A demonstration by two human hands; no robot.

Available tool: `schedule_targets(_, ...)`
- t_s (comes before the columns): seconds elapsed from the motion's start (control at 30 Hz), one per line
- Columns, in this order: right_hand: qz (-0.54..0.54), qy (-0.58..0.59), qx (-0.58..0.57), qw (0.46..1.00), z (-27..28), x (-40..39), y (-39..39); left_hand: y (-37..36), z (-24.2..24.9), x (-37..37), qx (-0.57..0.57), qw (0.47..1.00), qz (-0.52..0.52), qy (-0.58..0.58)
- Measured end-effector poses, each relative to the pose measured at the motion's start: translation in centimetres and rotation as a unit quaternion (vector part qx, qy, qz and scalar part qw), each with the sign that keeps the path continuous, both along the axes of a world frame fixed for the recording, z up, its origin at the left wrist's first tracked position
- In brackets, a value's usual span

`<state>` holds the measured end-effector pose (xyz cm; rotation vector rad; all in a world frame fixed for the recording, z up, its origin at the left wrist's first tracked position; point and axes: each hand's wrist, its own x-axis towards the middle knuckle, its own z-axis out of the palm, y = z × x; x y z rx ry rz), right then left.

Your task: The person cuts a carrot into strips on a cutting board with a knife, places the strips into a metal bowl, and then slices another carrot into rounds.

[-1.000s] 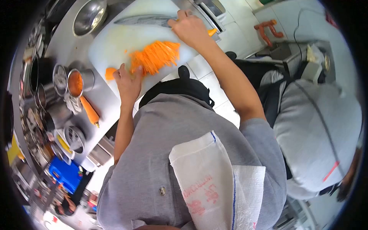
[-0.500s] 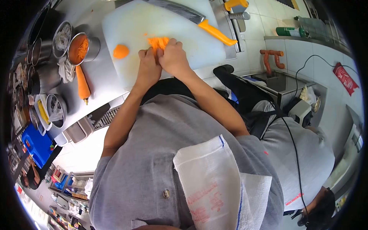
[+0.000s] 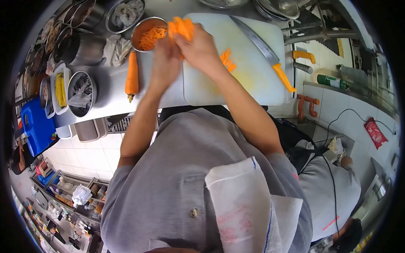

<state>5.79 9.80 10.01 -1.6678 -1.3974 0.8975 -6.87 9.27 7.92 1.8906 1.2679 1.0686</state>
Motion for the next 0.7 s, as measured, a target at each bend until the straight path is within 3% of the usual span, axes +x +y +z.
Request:
schedule_targets(0.03,0.023,0.010,0.005,1.000,0.0,-1.8,2.3,2.0,0.1,-2.1,-0.026,0.999,-0.007,-0.034)
schedule_targets(0.1,0.063,0.055,-0.090,0.992,1.5,-5.2,5.8,4.8,0.0,-4.5,-0.048,0.996,-0.011,-0.068)
schedule_targets(0.17,0.096,0.044,-0.095,0.990,-2.4,-7.4,9.9,6.9,-0.1,-6.0,-0.273,0.934,0.118,-0.196)
schedule_targets(0.23,0.129,0.033,-0.102,0.986,-4.1,-8.4,11.9,8.3,-1.4,-7.0,-0.279,0.937,0.120,-0.173)
schedule_targets(0.3,0.122,0.127,-0.209,0.962,-4.6,-8.4,12.8,8.3,-0.4,-6.2,-0.304,0.939,0.157,-0.033)
schedule_targets(0.37,0.140,0.119,-0.237,0.954,-5.2,-8.3,13.5,10.9,-6.7,-6.2,-0.262,0.948,0.170,-0.051)
schedule_targets(0.43,0.158,0.117,-0.262,0.945,-4.4,-8.6,13.2,11.8,-7.1,-7.0,-0.424,0.871,0.104,-0.224)
schedule_targets(0.53,0.159,0.094,-0.273,0.944,-3.3,-8.8,13.1,11.3,-3.8,-7.8,-0.458,0.858,0.128,-0.194)
schedule_targets(0.6,0.182,-0.020,-0.266,0.947,-3.2,-9.1,13.4,11.3,-3.2,-9.4,-0.453,0.866,0.089,-0.191)
schedule_targets(0.63,0.181,-0.019,-0.267,0.946,-1.9,-9.0,13.2,11.2,-2.7,-10.1,-0.446,0.873,0.050,-0.190)
schedule_targets(0.7,0.254,-0.215,-0.211,0.919,0.3,-8.8,12.8,10.7,-1.1,-10.8,-0.458,0.860,0.056,-0.216)
